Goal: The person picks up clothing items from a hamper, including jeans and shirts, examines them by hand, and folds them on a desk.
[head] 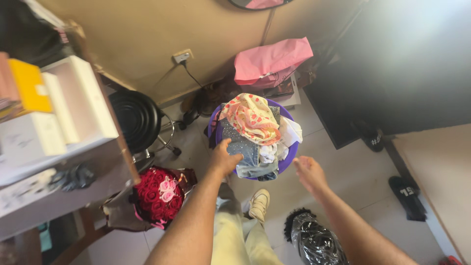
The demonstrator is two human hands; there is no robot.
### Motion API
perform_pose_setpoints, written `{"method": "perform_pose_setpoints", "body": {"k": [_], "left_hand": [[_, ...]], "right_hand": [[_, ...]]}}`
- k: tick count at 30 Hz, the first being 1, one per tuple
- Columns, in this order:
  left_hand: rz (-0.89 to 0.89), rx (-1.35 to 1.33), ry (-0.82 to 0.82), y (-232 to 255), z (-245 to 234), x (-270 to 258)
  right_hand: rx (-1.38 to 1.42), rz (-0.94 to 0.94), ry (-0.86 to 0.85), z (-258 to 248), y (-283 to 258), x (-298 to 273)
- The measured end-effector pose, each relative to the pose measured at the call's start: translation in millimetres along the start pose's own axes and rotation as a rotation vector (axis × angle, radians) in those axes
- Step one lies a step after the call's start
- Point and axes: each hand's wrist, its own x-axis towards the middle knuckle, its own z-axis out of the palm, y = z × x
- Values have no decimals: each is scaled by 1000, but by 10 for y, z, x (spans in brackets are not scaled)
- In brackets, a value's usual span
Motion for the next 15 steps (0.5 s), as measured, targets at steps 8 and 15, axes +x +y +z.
{"method": "perform_pose_setpoints", "body": {"k": [8,15], "left_hand": [[85,201,-162,-168,633,673],[96,144,-307,-155,1169,896]], "right_hand": [[-214,45,-22,743,-39,384],[-469,-181,217,1256,-171,794]]}}
